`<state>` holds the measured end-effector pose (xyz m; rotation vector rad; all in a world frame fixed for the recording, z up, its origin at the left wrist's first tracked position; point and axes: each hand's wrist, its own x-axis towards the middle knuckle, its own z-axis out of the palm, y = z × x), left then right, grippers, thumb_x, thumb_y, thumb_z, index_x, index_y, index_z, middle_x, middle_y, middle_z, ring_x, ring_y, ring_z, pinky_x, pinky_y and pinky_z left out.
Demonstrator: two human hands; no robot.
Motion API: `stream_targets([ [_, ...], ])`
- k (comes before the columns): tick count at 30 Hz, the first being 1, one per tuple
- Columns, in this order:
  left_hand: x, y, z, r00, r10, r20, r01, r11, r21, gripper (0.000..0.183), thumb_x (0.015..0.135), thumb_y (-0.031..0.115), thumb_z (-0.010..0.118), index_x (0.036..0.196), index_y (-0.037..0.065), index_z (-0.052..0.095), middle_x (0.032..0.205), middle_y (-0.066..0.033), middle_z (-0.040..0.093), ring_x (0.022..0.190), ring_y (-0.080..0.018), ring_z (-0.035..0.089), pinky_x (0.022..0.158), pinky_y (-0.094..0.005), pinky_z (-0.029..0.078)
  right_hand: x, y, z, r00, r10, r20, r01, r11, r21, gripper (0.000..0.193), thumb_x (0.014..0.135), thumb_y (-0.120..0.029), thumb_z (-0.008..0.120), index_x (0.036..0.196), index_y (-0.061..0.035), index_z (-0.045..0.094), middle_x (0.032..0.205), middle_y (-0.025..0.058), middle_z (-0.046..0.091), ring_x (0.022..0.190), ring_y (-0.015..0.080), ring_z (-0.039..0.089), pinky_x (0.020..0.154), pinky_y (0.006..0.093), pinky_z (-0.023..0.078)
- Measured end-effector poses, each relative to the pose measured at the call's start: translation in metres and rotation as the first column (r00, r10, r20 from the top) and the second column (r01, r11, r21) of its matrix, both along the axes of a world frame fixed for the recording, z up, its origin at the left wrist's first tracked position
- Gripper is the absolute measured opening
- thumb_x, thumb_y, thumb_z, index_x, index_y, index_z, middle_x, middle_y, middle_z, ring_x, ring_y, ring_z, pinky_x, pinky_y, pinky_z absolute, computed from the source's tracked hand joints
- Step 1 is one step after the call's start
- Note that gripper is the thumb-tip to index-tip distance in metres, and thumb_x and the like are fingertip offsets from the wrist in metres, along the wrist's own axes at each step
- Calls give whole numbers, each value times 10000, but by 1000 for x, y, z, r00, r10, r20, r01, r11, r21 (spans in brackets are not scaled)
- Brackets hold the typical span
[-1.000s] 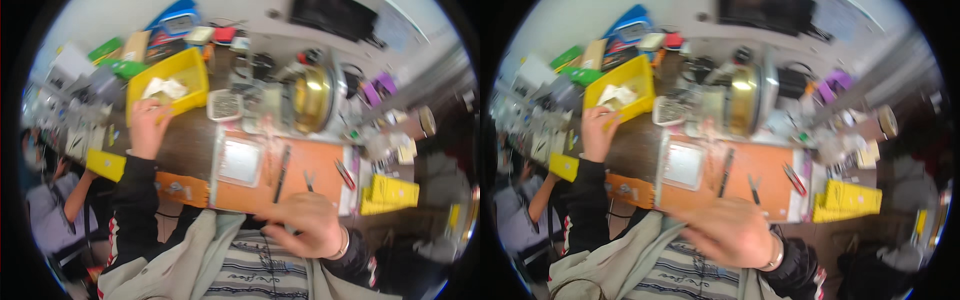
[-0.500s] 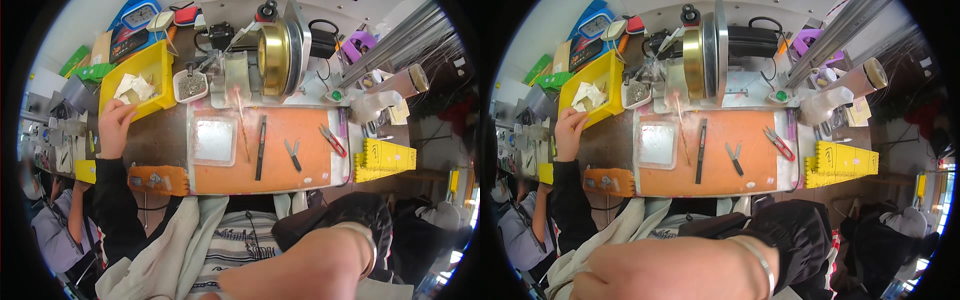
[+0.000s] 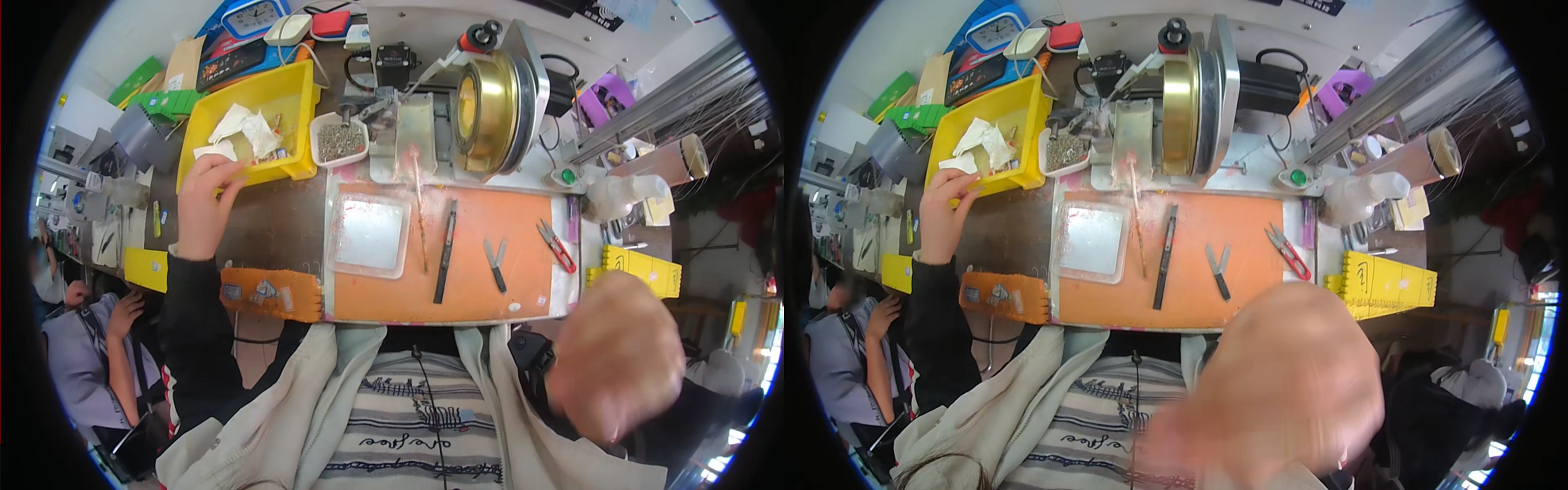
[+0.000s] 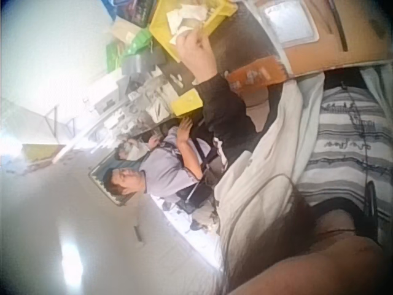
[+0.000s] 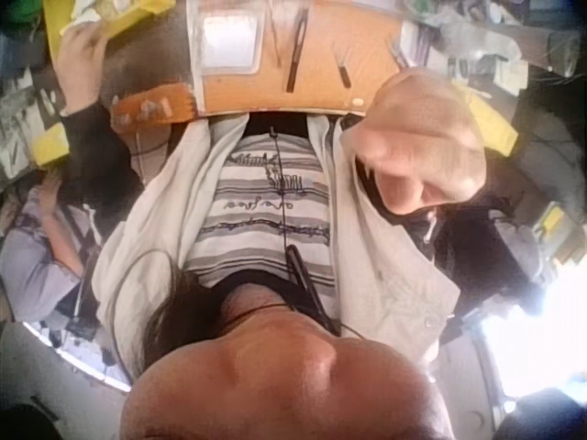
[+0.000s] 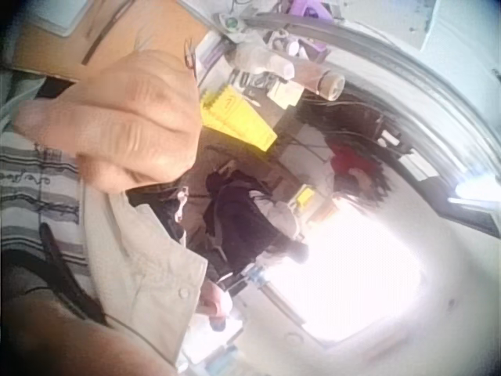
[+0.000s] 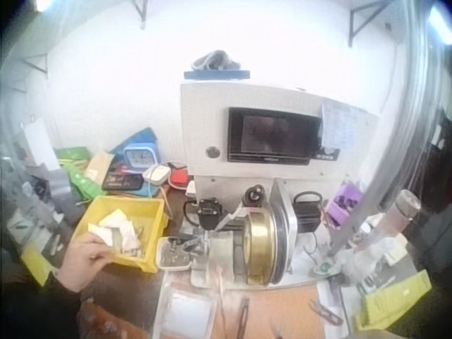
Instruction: Assembling small electronic components using precision tools and machinery at a workbench.
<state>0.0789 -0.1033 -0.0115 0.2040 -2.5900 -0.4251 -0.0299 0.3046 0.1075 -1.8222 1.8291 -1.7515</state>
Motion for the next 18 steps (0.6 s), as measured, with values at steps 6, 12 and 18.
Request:
stream_targets([
  [6, -4, 31, 51, 983, 155, 94, -179, 913, 367, 119, 874, -4, 661, 987, -26, 694, 836, -97, 656, 685, -120, 624, 628, -251, 494, 25, -12, -87, 713, -514, 477, 236, 816, 528, 282, 882, 68, 592, 1154, 60, 663, 846, 125, 709, 717, 133, 674, 644, 235, 519],
  [12, -88, 83, 78, 926, -326, -190, 359, 916, 179, 185, 839, 92, 694, 981, -25, 696, 920, -107, 686, 835, -225, 635, 745, -316, 481, 26, -48, -80, 838, -241, 490, -19, 883, 468, 376, 882, 10, 657, 1256, 13, 616, 891, 100, 712, 723, 127, 680, 667, 239, 541],
  [18, -116, 81, 51, 917, -390, -87, 399, 908, 127, 272, 730, 152, 775, 954, 10, 717, 948, -108, 658, 930, -282, 606, 809, -354, 463, 26, -33, -86, 863, -258, 434, -51, 811, 583, 398, 847, 73, 621, 1245, 64, 604, 963, 152, 715, 823, 173, 706, 727, 251, 548],
])
